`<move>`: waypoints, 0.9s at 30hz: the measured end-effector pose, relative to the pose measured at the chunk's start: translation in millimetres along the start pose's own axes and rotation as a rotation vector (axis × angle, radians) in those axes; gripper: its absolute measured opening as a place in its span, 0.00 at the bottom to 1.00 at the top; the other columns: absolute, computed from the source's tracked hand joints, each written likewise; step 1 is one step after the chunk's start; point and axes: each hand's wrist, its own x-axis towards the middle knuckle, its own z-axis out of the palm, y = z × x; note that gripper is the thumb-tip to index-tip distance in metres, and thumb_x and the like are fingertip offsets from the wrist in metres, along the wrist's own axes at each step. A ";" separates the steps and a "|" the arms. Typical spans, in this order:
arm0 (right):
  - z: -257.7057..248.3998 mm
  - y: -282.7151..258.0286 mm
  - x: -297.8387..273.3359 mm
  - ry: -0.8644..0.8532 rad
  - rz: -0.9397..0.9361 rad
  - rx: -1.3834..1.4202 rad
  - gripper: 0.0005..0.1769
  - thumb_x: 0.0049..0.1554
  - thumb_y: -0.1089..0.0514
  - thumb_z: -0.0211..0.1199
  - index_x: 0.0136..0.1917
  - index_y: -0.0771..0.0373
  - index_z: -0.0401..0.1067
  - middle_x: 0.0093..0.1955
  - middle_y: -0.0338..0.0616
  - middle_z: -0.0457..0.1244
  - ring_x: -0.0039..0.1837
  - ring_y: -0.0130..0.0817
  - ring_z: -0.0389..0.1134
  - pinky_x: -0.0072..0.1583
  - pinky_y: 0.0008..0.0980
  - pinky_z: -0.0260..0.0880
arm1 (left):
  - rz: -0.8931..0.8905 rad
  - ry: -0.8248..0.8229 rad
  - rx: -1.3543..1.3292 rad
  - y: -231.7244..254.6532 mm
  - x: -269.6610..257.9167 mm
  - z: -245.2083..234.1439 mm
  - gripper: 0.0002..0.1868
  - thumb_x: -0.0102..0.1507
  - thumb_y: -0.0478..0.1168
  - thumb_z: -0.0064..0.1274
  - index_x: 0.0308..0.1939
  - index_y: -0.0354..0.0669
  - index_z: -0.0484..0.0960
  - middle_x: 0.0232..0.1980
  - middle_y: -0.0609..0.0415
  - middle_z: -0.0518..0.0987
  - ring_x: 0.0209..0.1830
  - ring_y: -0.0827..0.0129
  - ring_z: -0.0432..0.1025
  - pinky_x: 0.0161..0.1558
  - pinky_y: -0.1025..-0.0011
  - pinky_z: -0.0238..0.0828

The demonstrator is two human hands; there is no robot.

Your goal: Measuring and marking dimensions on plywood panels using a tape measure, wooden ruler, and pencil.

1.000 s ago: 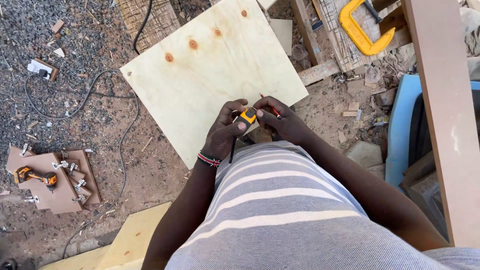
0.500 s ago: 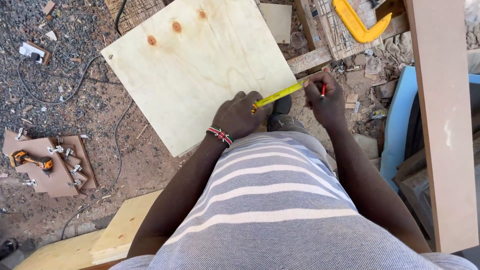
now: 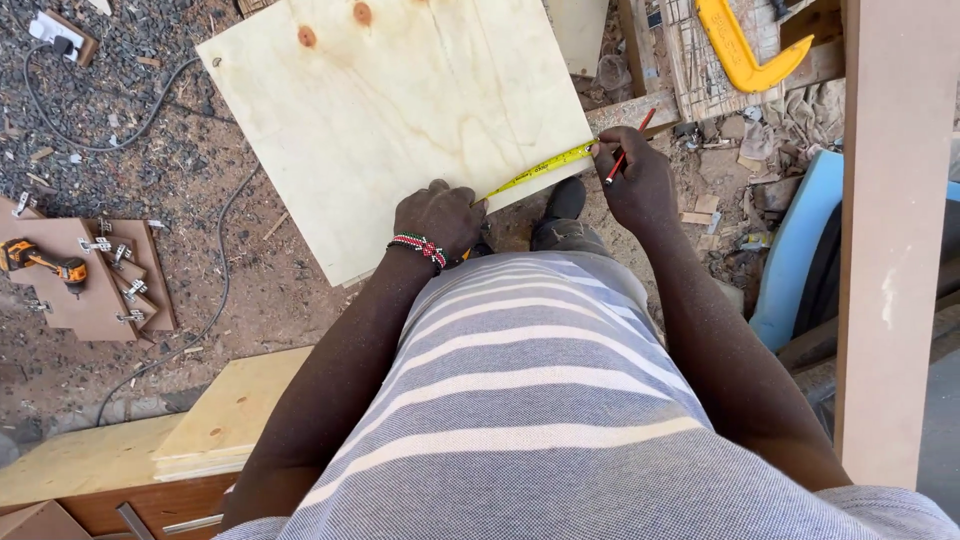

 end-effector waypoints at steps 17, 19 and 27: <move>-19.9 -19.2 36.0 -0.358 -0.204 0.545 0.04 0.76 0.67 0.72 0.63 0.69 0.80 0.43 0.57 0.73 0.48 0.36 0.77 0.51 0.34 0.81 | -0.011 0.129 0.080 10.6 3.7 3.4 0.33 0.78 0.67 0.50 0.52 0.46 0.99 0.46 0.37 0.94 0.53 0.36 0.91 0.54 0.45 0.88; -22.5 -26.4 40.7 -0.387 -0.229 0.476 0.06 0.74 0.71 0.70 0.63 0.69 0.84 0.46 0.58 0.74 0.52 0.35 0.77 0.53 0.36 0.80 | -0.018 0.127 0.092 8.2 11.9 5.6 0.31 0.77 0.66 0.52 0.52 0.46 0.99 0.46 0.38 0.95 0.53 0.36 0.91 0.54 0.45 0.88; -13.5 -5.8 44.2 -0.356 -0.252 0.256 0.08 0.68 0.66 0.80 0.59 0.61 0.83 0.46 0.52 0.73 0.48 0.37 0.78 0.53 0.38 0.79 | 0.006 0.161 0.159 1.8 33.2 15.9 0.32 0.76 0.67 0.50 0.49 0.48 0.99 0.42 0.42 0.95 0.51 0.38 0.91 0.55 0.49 0.86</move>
